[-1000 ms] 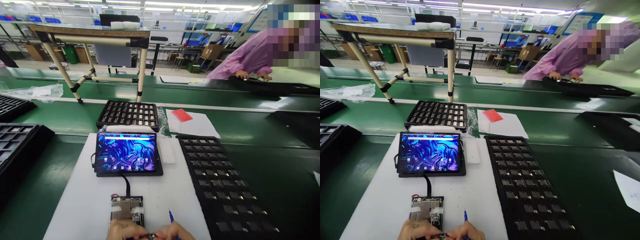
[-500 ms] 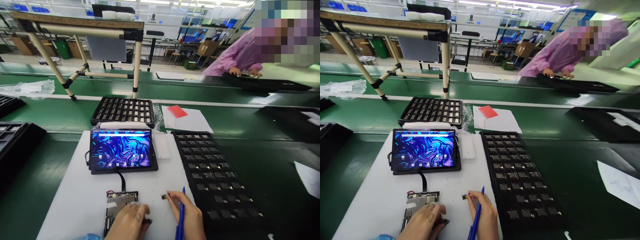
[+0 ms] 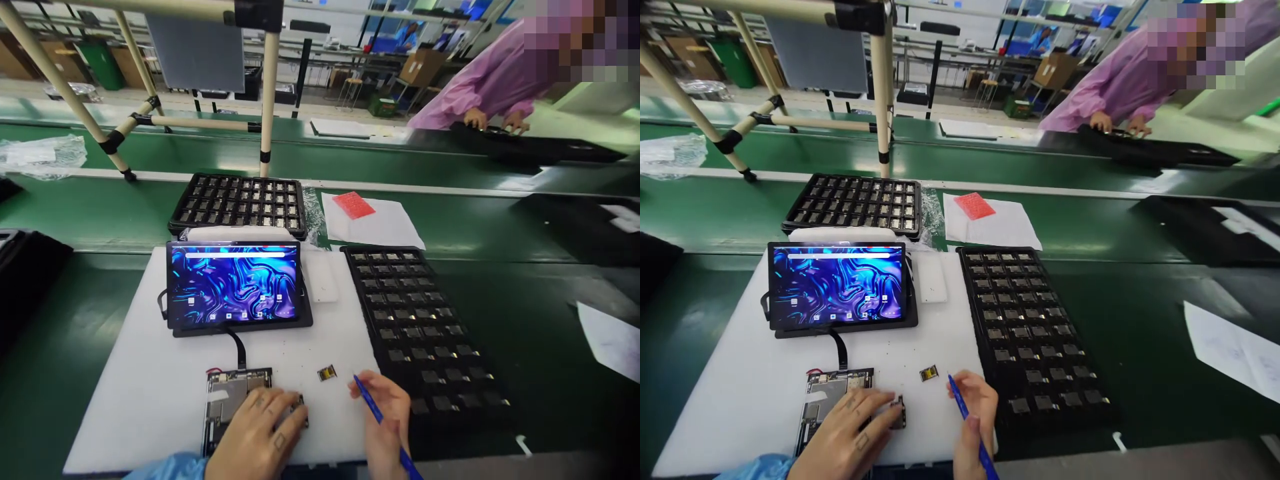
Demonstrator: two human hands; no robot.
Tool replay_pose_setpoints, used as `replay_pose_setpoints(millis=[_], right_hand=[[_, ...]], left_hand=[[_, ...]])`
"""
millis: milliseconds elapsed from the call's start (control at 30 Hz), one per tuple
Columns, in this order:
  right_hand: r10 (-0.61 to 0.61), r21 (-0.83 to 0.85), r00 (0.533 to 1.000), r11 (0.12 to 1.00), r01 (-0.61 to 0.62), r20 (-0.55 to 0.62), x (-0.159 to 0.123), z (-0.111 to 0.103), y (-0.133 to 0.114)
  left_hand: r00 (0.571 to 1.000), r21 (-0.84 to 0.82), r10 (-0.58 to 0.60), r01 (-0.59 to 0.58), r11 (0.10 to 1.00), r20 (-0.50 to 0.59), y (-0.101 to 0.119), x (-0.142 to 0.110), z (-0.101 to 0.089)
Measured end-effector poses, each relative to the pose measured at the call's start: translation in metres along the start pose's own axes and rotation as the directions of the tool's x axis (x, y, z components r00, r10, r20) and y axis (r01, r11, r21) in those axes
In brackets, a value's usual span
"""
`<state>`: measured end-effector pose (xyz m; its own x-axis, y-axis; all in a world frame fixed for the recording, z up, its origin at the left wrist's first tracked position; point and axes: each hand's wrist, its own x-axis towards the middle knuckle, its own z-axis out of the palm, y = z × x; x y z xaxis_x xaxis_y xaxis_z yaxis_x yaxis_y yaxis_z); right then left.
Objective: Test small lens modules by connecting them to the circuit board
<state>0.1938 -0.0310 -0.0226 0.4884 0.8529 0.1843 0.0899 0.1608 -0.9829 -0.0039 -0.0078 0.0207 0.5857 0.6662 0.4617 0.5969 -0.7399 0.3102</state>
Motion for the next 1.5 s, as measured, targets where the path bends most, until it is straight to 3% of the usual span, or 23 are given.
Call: replay_pose_setpoints(millis=[167, 300, 433, 567, 833, 933, 1133, 1267, 1333, 1433, 1500], right_hand=[[0.061, 0.039, 0.974, 0.997, -0.071, 0.219, -0.017, 0.023, -0.01], [0.093, -0.122, 0.985, 0.99, -0.075, 0.146, -0.021, 0.038, -0.015], [-0.006, -0.315, 0.986, 0.947, 0.06, 0.169, -0.018, 0.043, -0.012], [-0.071, -0.368, 0.966, 0.915, 0.162, 0.248, -0.016, 0.043, -0.012], [-0.074, -0.389, 0.943, 0.899, 0.204, 0.323, -0.016, 0.044, -0.013], [-0.034, -0.358, 0.955, 0.923, 0.142, 0.293, -0.015, 0.043, -0.014], [0.122, -0.088, 0.975, 0.99, -0.108, 0.186, -0.015, 0.036, -0.016], [0.15, -0.101, 0.966, 0.986, -0.131, 0.209, -0.024, 0.031, -0.011], [0.151, -0.163, 0.977, 0.978, -0.126, 0.15, -0.03, 0.029, -0.009], [0.006, -0.266, 1.0, 0.964, -0.002, 0.013, -0.036, 0.025, -0.006], [-0.074, -0.344, 0.997, 0.936, 0.066, -0.009, -0.039, 0.023, -0.006]], left_hand=[[0.984, 0.018, 0.179, -0.179, 0.984, -0.003, 0.001, -0.022, 0.009], [0.992, 0.015, 0.128, -0.128, 0.992, -0.002, 0.002, -0.027, 0.018], [0.998, -0.041, 0.06, -0.061, 0.997, -0.015, 0.004, -0.027, 0.02], [1.0, -0.069, 0.029, -0.028, 0.997, 0.011, 0.006, -0.026, 0.017], [0.988, -0.079, 0.093, -0.083, 0.993, 0.125, 0.002, -0.025, 0.008], [0.988, -0.086, 0.08, -0.069, 0.994, 0.13, 0.002, -0.028, 0.011], [0.996, -0.109, 0.056, -0.049, 0.993, 0.065, 0.002, -0.026, 0.005], [0.998, -0.16, -0.066, 0.068, 0.985, 0.016, -0.011, -0.025, -0.015], [0.993, -0.166, -0.118, 0.115, 0.979, -0.01, -0.023, -0.028, -0.025], [0.973, -0.14, -0.218, 0.207, 0.968, -0.069, -0.047, -0.037, -0.038], [0.942, -0.113, -0.312, 0.299, 0.948, -0.124, -0.064, -0.043, -0.044]])
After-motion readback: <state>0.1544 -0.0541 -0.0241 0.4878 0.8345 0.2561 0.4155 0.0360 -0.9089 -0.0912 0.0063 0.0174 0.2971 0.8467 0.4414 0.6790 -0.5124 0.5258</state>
